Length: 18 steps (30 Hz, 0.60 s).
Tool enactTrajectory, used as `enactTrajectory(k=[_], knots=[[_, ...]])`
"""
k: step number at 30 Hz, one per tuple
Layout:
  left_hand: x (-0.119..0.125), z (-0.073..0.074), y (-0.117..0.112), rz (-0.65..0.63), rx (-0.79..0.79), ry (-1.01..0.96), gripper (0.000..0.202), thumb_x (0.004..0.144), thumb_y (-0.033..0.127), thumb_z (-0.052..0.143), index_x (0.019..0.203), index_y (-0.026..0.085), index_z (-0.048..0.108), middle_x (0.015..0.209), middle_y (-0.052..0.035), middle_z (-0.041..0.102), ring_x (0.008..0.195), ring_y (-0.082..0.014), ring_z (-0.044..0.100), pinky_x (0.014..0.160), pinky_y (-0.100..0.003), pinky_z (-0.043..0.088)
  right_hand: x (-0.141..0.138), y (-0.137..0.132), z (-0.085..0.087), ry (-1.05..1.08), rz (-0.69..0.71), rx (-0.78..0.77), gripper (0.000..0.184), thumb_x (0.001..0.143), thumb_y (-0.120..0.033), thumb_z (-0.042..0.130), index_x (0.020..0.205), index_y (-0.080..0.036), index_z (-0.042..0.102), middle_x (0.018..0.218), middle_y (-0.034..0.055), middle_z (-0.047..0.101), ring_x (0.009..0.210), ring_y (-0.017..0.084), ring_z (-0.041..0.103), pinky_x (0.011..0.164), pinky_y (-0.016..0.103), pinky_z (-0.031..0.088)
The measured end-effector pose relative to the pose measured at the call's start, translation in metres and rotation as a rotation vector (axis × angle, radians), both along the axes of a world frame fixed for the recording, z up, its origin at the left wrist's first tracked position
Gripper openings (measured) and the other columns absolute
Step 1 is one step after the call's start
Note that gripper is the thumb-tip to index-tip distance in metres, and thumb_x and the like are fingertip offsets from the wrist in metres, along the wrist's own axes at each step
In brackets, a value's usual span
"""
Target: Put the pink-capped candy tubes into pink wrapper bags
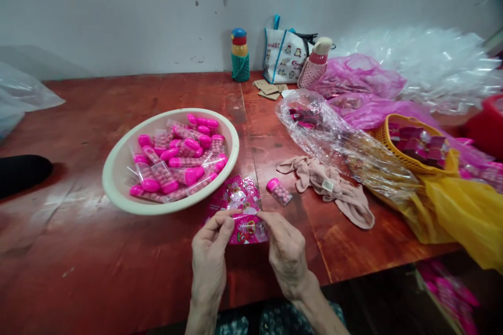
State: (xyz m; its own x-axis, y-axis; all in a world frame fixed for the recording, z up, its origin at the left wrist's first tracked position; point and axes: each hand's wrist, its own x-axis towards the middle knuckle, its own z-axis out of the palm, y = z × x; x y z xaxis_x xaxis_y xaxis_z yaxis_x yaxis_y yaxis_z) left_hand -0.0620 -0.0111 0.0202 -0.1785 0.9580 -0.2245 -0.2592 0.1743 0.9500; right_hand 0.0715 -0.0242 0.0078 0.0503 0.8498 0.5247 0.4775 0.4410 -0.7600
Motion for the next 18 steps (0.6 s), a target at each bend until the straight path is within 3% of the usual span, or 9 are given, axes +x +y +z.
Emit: enactTrajectory(k=[2,6,12,16,18], knots=[[-0.003,-0.003,0.0,-0.048,-0.034,-0.027,0.013,0.071,0.027,0.068,0.076,0.014,0.068,0.081,-0.0043,0.067,0.078,-0.0171,0.058,0.074,-0.026,0.045,-0.002,-0.002,-0.003,-0.006,0.01,0.006,0.034,0.086,-0.005,0.039,0.111,-0.016,0.059,0.092,0.0111,0.068,0.088,0.02,0.063,0.076,0.033,0.054],[-0.002,-0.01,-0.004,-0.031,-0.035,0.029,0.009,0.068,0.022,0.072,0.067,0.015,0.066,0.065,0.0017,0.06,0.062,-0.0114,0.052,0.061,-0.021,0.042,-0.008,-0.005,-0.006,0.0,0.006,-0.028,0.033,0.086,-0.006,0.038,0.11,-0.016,0.058,0.091,0.0112,0.067,0.087,0.019,0.064,0.075,0.032,0.054],[0.006,-0.01,-0.007,0.102,0.048,0.036,0.011,0.073,0.02,0.067,0.063,0.016,0.065,0.068,0.0018,0.059,0.068,-0.0123,0.05,0.067,-0.021,0.039,0.001,0.0,-0.006,0.032,-0.062,-0.153,0.031,0.085,-0.007,0.038,0.105,-0.017,0.059,0.088,0.0072,0.067,0.081,0.017,0.066,0.071,0.027,0.053],[-0.004,-0.01,-0.002,0.266,0.078,0.0,0.009,0.072,0.019,0.067,0.063,0.018,0.065,0.072,0.0032,0.059,0.071,-0.0108,0.05,0.069,-0.02,0.039,0.02,0.003,-0.001,0.123,-0.235,-0.248,0.023,0.089,-0.012,0.038,0.101,-0.017,0.057,0.071,0.0013,0.061,0.062,0.014,0.061,0.062,0.025,0.05],[-0.007,-0.011,0.0,0.321,0.082,-0.017,0.007,0.069,0.018,0.069,0.063,0.017,0.067,0.071,0.0029,0.06,0.071,-0.0107,0.05,0.068,-0.019,0.039,0.022,0.002,0.003,0.238,-0.277,-0.332,0.018,0.09,-0.017,0.043,0.102,-0.019,0.056,0.074,0.0004,0.061,0.064,0.013,0.06,0.063,0.025,0.049]])
